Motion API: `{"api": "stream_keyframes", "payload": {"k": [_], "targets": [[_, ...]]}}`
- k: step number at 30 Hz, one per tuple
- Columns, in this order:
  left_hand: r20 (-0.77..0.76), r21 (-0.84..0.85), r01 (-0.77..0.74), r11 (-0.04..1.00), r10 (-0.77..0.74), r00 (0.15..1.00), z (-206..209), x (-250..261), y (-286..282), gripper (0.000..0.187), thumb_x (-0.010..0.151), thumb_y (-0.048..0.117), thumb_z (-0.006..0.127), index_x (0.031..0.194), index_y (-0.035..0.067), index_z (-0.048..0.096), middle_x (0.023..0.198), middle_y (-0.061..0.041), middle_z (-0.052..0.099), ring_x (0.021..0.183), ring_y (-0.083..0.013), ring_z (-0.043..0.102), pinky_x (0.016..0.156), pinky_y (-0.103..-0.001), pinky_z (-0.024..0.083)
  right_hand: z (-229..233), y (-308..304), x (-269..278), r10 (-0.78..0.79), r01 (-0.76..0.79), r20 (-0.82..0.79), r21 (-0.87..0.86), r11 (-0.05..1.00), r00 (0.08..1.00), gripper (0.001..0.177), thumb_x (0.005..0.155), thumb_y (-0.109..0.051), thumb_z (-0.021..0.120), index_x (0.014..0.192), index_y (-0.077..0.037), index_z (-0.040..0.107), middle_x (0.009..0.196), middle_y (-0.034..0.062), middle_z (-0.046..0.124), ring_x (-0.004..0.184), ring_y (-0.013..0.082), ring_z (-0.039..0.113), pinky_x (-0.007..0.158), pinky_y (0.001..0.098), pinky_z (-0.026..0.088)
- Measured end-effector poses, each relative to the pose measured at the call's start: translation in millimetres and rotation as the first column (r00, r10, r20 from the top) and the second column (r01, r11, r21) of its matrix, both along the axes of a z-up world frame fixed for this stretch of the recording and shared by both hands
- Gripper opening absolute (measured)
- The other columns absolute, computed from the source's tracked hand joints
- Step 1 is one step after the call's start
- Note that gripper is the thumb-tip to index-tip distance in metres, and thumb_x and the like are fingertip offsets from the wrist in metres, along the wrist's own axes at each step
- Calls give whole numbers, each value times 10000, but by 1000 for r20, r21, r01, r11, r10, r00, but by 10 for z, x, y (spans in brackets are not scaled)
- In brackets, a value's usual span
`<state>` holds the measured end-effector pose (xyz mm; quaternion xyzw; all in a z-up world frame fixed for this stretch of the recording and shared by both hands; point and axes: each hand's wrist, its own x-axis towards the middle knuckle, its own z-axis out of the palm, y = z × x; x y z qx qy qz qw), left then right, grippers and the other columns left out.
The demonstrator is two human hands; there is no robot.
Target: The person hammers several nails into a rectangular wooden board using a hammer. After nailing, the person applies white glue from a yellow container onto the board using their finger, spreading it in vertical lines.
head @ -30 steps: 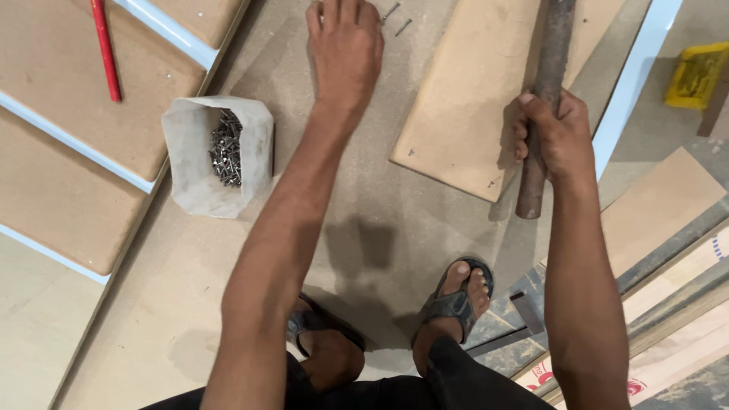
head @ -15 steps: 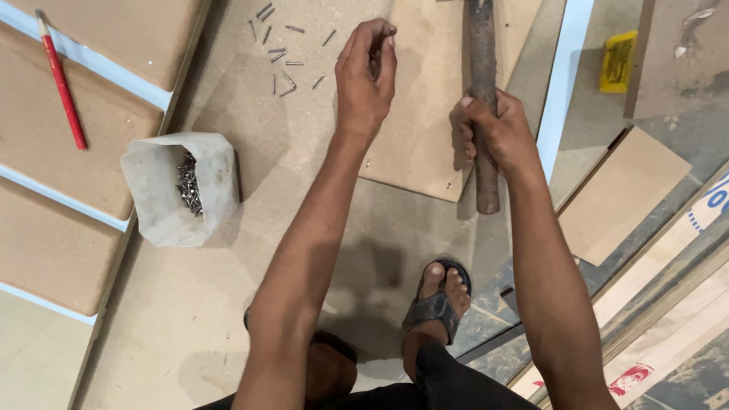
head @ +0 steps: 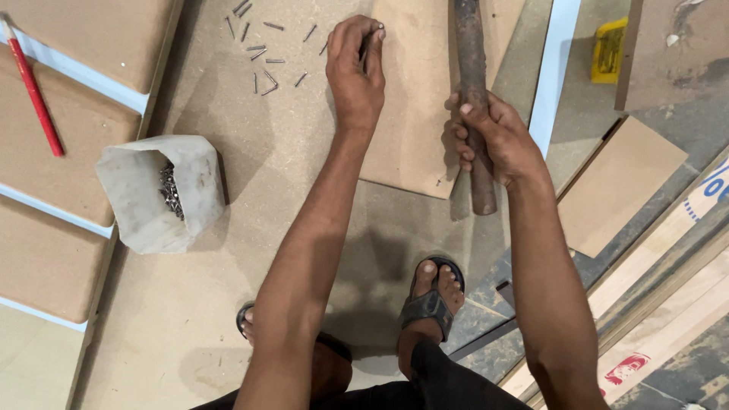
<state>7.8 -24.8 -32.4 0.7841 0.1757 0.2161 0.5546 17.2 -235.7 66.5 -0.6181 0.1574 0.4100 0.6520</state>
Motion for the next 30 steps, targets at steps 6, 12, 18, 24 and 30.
{"api": "stream_keyframes", "payload": {"k": [6,12,18,24,30], "targets": [[41,127,11,992,-16,999,70,12,-11,100,1016,-5,661,1114,12,646,1160,-78,628,1083,-219,610,919,-320,570,182,-2,-90,270,-134,280,-423,896,921,236,1055,-213,584,1188,-28,524,749,52,558,532,163,546,447,355,477],[32,178,30,984,-36,999,60,3,-3,174,971,-44,694,1122,21,636,1187,-88,610,1112,-228,619,948,-325,578,593,9,-280,571,-83,572,-660,747,590,286,1078,-150,599,1267,27,478,766,186,677,651,300,715,568,442,515],[-21,163,39,986,-36,999,49,-14,-15,210,962,-32,702,1157,16,641,1213,-99,606,1132,-252,626,945,-325,571,583,57,-297,754,-131,465,-806,577,464,276,1030,-125,655,1210,21,505,760,212,679,650,392,701,580,461,526],[-10,145,31,989,-30,1000,20,-60,-45,252,994,6,718,1223,22,614,1245,-100,613,1175,-246,623,1044,-333,580,724,38,-402,639,21,667,-698,716,384,325,1054,-59,676,1295,54,490,785,216,663,686,391,700,598,454,518],[-127,210,89,974,-63,990,230,-325,3,613,935,133,815,1427,19,468,1400,-151,527,1325,-321,489,1147,-442,449,931,-66,-601,400,180,848,-479,859,347,254,1083,-65,631,1269,19,480,824,218,700,693,353,747,636,417,583]]}}
